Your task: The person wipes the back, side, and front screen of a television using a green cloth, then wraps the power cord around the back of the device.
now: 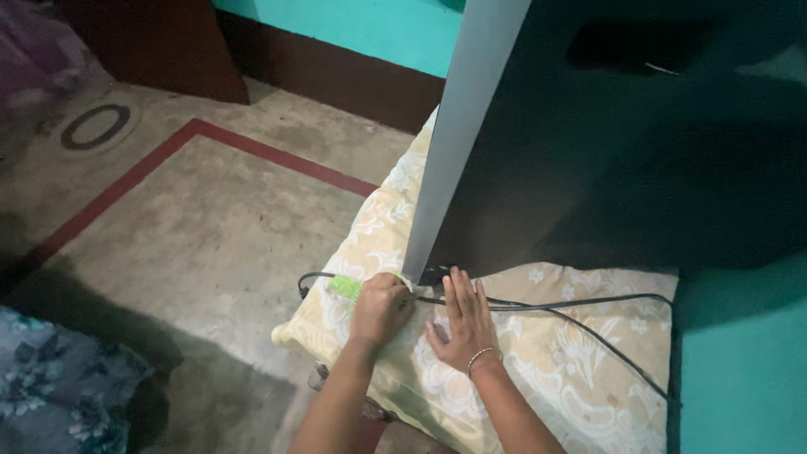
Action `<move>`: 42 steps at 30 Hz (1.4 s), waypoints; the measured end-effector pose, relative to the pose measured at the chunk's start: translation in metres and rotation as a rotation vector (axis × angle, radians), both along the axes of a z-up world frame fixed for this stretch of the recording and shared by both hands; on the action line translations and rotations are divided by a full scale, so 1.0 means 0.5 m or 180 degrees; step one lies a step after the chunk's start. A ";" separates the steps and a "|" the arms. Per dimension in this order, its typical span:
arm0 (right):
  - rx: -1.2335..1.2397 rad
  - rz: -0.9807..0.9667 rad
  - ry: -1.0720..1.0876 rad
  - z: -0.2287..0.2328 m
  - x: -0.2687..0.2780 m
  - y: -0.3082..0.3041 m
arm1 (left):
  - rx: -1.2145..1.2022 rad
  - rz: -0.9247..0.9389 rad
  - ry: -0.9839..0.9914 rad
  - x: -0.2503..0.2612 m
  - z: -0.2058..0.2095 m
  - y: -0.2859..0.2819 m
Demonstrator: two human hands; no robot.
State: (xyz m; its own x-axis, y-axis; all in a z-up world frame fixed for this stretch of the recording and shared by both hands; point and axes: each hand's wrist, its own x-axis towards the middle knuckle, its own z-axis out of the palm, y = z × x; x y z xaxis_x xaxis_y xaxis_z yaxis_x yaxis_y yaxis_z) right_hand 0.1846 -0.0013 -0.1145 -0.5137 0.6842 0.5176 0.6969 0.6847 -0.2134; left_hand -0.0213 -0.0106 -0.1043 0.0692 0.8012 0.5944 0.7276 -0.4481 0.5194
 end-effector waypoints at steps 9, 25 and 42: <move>-0.0043 -0.0787 0.0239 -0.026 -0.002 -0.013 | 0.0046 0.0071 0.0359 0.001 -0.023 -0.019; 0.0053 -0.0563 0.0991 0.112 0.048 -0.034 | -0.0533 0.0729 -0.3387 0.161 0.026 -0.076; -0.0910 -0.0287 0.0683 0.077 0.177 -0.024 | -0.1605 -0.0397 -0.6298 0.239 0.070 -0.028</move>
State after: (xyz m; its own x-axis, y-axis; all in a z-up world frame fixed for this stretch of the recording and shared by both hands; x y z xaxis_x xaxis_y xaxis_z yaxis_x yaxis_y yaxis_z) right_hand 0.2733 -0.0133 -0.0759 -0.3453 0.8544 0.3883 0.6704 0.5141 -0.5350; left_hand 0.0982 -0.0246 -0.0695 -0.2021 0.9276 -0.3143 -0.8836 -0.0343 0.4670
